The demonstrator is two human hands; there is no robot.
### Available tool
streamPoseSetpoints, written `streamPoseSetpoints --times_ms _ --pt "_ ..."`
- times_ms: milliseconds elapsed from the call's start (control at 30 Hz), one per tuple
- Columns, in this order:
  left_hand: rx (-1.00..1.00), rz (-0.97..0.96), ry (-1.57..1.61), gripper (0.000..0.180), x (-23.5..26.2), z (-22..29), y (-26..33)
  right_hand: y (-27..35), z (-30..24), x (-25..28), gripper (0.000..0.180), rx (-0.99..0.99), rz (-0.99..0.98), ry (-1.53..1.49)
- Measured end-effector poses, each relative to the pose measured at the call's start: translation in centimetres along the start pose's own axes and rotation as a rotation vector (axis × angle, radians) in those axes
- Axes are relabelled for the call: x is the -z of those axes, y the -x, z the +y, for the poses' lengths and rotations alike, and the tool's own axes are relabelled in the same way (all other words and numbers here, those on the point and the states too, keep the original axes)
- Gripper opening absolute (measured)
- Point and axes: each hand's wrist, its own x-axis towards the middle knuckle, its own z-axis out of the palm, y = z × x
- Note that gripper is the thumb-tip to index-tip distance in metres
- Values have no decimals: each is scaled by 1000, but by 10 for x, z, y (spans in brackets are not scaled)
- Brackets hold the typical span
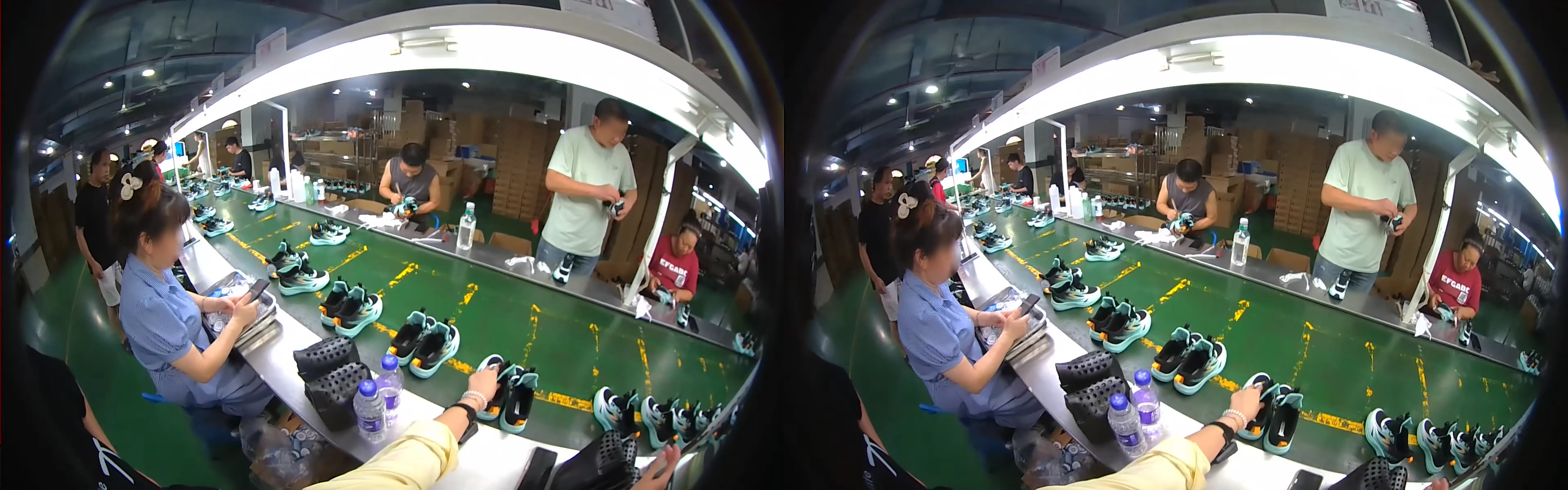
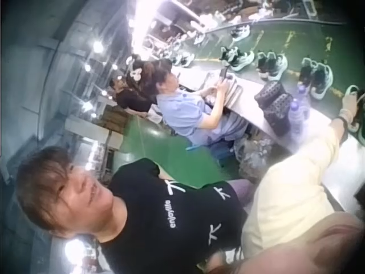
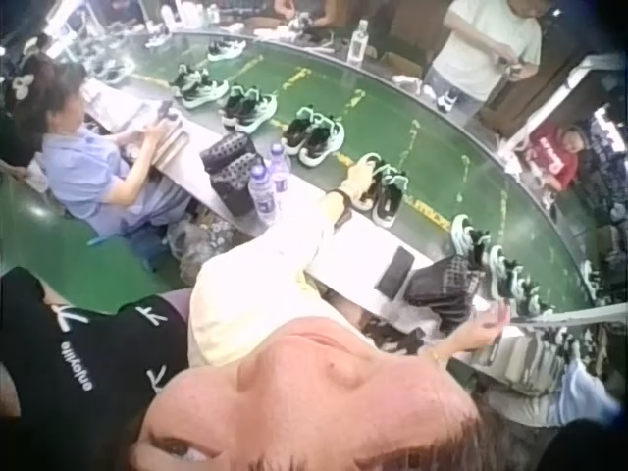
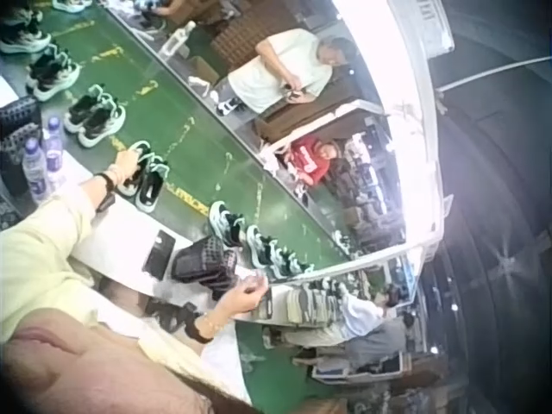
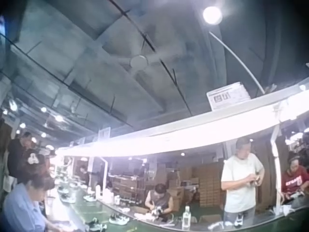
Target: Inspecting and moving sneakers along an industrial conveyor belt in a shoe manufacturing facility.
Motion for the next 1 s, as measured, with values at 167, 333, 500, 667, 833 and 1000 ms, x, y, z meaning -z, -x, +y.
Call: streamPoseSetpoints --times_ms 167,333,500,667,833,1000 --pt "-110 312 179 64 11 30 4 -90 235 25 38 216 -138 175" --pt "34 552 483 22 8 33 22 -60 206 10 41 64 -458 129" --pt "16 423 420 6 13 29 24 -48 221 12 54 266 -303 259" --pt "-123 550 372 65 53 49 20 -13 155 33 67 259 -344 365" --pt "-156 254 249 38 30 34 11 -9 126 37 55 258 -330 424" --pt "-242 320 130 39 29 27 24 -20 159 28 46 351 -237 510"
